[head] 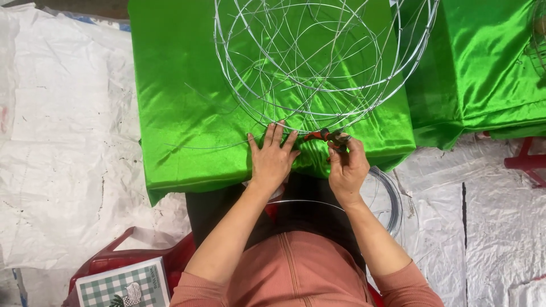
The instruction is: Shaping and assembling a wire cage base by cutting and twisting metal wires.
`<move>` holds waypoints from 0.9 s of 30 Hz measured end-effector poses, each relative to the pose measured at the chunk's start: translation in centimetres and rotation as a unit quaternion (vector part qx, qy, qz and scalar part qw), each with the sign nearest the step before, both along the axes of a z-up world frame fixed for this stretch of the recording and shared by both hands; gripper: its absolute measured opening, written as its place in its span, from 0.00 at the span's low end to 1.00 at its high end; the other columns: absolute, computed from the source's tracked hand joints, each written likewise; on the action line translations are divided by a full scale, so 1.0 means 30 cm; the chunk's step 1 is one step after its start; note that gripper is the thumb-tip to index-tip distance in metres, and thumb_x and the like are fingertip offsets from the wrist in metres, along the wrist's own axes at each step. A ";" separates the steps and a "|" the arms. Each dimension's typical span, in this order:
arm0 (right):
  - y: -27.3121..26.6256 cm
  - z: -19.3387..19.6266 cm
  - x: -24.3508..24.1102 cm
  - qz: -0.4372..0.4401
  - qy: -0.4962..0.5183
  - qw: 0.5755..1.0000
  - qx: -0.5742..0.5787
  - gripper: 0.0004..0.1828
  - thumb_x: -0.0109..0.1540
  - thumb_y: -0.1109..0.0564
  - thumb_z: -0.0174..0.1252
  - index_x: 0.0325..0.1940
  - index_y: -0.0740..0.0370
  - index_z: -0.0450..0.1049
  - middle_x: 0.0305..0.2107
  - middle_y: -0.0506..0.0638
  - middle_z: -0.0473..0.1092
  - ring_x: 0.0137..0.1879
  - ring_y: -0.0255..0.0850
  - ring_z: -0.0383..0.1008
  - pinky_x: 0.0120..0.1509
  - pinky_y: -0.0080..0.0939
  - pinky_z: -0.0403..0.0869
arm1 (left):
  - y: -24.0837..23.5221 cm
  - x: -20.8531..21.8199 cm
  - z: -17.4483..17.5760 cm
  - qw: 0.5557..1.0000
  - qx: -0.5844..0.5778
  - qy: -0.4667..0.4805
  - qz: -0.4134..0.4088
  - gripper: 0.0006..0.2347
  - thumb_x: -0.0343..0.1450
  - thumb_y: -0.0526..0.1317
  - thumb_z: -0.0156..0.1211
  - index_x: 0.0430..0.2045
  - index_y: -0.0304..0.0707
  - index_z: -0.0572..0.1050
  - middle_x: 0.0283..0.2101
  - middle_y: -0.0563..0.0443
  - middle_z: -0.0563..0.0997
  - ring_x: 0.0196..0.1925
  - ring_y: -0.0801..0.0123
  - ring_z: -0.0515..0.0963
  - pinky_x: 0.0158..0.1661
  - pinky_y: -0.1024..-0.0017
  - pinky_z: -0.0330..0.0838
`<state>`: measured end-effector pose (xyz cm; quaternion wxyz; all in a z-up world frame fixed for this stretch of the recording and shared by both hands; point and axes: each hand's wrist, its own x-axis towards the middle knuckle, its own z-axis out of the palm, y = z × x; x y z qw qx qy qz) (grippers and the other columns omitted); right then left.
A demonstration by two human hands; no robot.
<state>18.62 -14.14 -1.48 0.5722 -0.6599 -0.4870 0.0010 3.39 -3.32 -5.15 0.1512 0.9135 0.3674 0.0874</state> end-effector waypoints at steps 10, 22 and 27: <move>0.031 -0.005 -0.004 -0.036 -0.029 0.999 -0.004 0.14 0.66 0.64 0.64 0.53 0.74 0.71 0.38 0.62 0.70 0.44 0.53 0.76 0.43 0.48 0.80 | 0.000 0.043 0.084 0.998 -0.032 0.051 -0.011 0.22 0.74 0.55 0.57 0.60 0.50 0.74 0.73 0.36 0.62 0.73 0.38 0.61 0.53 0.09 0.48; 0.101 0.098 -0.015 -0.066 -0.093 0.992 -0.046 0.16 0.65 0.59 0.69 0.51 0.68 0.72 0.36 0.57 0.69 0.42 0.52 0.74 0.44 0.49 0.78 | 0.007 0.045 0.121 0.994 -0.074 0.076 -0.020 0.22 0.75 0.53 0.55 0.62 0.48 0.72 0.76 0.42 0.55 0.74 0.38 0.57 0.55 0.10 0.47; 0.115 0.102 -0.020 -0.075 -0.089 0.992 -0.056 0.17 0.62 0.60 0.71 0.51 0.66 0.73 0.36 0.55 0.69 0.42 0.52 0.74 0.46 0.50 0.77 | 0.005 0.047 0.096 0.995 -0.069 0.064 -0.020 0.22 0.74 0.52 0.56 0.62 0.47 0.72 0.76 0.41 0.55 0.74 0.37 0.57 0.54 0.09 0.46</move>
